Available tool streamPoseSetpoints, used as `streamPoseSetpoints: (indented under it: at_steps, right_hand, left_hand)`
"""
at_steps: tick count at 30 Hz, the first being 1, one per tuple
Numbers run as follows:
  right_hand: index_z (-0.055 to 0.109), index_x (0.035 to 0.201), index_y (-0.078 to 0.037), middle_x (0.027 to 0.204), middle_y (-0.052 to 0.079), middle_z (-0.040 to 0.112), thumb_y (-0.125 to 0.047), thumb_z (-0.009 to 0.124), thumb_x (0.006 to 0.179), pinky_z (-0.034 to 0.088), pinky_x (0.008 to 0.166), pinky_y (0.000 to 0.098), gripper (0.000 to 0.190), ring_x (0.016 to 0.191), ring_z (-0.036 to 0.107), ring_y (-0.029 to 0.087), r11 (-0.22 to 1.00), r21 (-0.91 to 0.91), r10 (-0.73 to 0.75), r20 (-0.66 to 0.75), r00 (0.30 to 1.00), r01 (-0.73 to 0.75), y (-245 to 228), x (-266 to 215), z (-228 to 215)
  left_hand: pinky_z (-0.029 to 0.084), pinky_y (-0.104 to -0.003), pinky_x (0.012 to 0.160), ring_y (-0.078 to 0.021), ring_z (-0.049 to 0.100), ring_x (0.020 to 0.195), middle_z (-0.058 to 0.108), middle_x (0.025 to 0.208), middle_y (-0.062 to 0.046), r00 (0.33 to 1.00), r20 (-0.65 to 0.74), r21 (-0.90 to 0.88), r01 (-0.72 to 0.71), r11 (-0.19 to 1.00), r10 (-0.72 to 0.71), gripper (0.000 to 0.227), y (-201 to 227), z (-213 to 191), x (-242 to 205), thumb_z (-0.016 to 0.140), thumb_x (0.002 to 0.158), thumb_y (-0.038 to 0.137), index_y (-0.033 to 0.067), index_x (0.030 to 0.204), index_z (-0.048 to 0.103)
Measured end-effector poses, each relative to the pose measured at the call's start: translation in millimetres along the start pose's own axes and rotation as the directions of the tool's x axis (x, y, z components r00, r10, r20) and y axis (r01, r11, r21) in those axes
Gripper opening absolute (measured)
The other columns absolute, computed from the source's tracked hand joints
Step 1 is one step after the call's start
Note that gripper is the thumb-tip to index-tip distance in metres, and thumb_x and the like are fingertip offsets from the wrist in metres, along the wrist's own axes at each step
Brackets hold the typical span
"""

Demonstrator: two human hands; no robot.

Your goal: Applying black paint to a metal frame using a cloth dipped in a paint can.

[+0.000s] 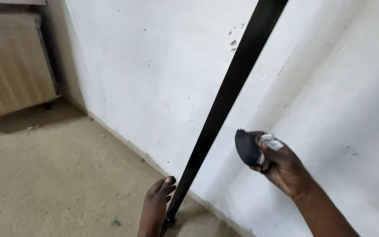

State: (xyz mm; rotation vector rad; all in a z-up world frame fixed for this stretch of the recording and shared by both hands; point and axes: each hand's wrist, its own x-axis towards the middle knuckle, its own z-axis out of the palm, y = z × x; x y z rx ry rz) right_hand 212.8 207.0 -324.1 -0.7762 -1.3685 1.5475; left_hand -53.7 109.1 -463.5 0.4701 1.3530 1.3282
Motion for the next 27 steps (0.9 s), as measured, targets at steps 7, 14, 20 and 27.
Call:
streamPoseSetpoints:
  at_steps: [7, 14, 20, 27]
  right_hand:
    - [0.067, 0.117, -0.004, 0.093, 0.008, 0.074, -0.017, 0.068, 0.09, 0.057, 0.064, 0.0278, 0.03, 0.077, 0.07, 0.015, 0.402, -0.835, -0.51, 0.137, 0.849, 0.376, -137.3, 0.3, 116.5]
    - [0.068, 0.111, 0.004, 0.09, 0.014, 0.071, -0.003, 0.073, 0.095, 0.051, 0.058, 0.035, 0.018, 0.069, 0.063, 0.021, -0.47, -0.783, -0.58, 0.622, 0.526, 0.408, -157.7, 54.8, 149.2]
    - [0.065, 0.104, -0.003, 0.1, 0.013, 0.063, -0.011, 0.071, 0.084, 0.05, 0.068, 0.0389, 0.022, 0.08, 0.058, 0.025, -0.605, -0.61, -0.098, 0.695, 0.712, 0.512, 72.9, 62.8, 115.3]
    - [0.064, 0.092, -0.001, 0.092, 0.016, 0.061, 0.003, 0.065, 0.079, 0.051, 0.059, 0.0336, 0.014, 0.077, 0.055, 0.023, -0.784, -0.494, -0.185, 0.763, 0.619, 0.375, -26.2, 82.0, 143.3]
  left_hand:
    - [0.05, -0.043, 0.114, -0.0272, 0.066, 0.136, 0.074, 0.141, -0.013, 0.988, 0.118, -0.068, -0.095, 0.993, 0.103, 0.054, -0.1, -0.1, 25.3, 0.05, 0.098, 0.035, 0.0029, 0.138, 0.07]
    - [0.049, -0.044, 0.115, -0.0281, 0.068, 0.134, 0.075, 0.138, -0.015, 0.984, 0.087, -0.185, -0.136, 0.973, 0.154, 0.054, 21.0, 0.0, 18.7, 0.047, 0.101, 0.035, 0.0012, 0.137, 0.069]
    - [0.049, -0.045, 0.114, -0.0308, 0.068, 0.132, 0.075, 0.136, -0.019, 0.974, 0.006, -0.312, -0.212, 0.926, 0.226, 0.049, 30.2, -12.1, 24.7, 0.046, 0.103, 0.029, -0.0015, 0.135, 0.068]
    - [0.044, -0.052, 0.12, -0.0349, 0.058, 0.143, 0.065, 0.147, -0.022, 0.825, 0.106, -0.287, -0.51, 0.811, 0.556, 0.056, 19.7, 16.3, 67.3, 0.045, 0.097, 0.032, 0.0001, 0.142, 0.059]
